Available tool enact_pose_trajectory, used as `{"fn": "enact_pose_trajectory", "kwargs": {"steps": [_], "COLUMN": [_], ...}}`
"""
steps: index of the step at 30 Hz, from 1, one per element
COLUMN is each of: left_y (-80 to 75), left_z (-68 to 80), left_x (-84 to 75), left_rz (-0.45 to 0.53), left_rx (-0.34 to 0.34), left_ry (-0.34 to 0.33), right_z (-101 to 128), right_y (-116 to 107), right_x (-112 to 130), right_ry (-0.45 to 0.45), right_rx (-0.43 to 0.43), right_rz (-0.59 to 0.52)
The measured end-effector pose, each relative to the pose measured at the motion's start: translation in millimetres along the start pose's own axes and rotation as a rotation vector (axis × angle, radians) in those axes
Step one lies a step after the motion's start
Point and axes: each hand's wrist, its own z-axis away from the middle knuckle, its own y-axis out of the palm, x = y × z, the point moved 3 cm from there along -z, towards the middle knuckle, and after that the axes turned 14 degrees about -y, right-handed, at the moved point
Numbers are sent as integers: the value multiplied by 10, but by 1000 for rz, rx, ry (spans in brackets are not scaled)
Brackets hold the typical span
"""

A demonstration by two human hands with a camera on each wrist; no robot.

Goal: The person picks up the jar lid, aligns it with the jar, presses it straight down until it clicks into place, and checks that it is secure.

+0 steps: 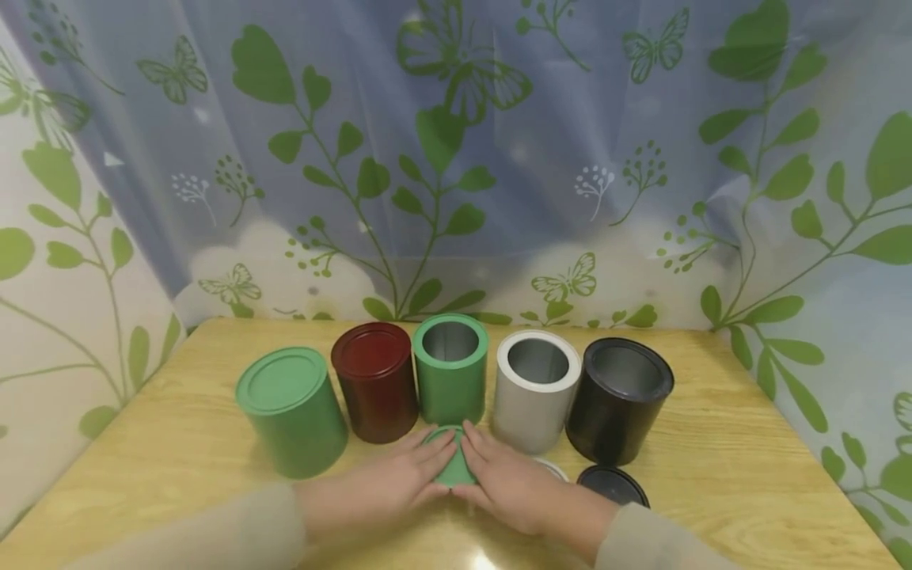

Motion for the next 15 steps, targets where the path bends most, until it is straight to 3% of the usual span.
{"fn": "enact_pose_trajectory", "kwargs": {"steps": [7, 15], "left_y": [-190, -463], "left_z": [29, 25], "left_x": [44, 115], "left_rz": [-25, -41], "left_rx": [-46, -106], "left_ry": [-34, -24], "right_z": [-26, -67], "right_y": [-186, -442], "right_x": [117, 210], "right_ry": [-36, -44], "right_rx": [-69, -97], "right_rz": [74, 165]}}
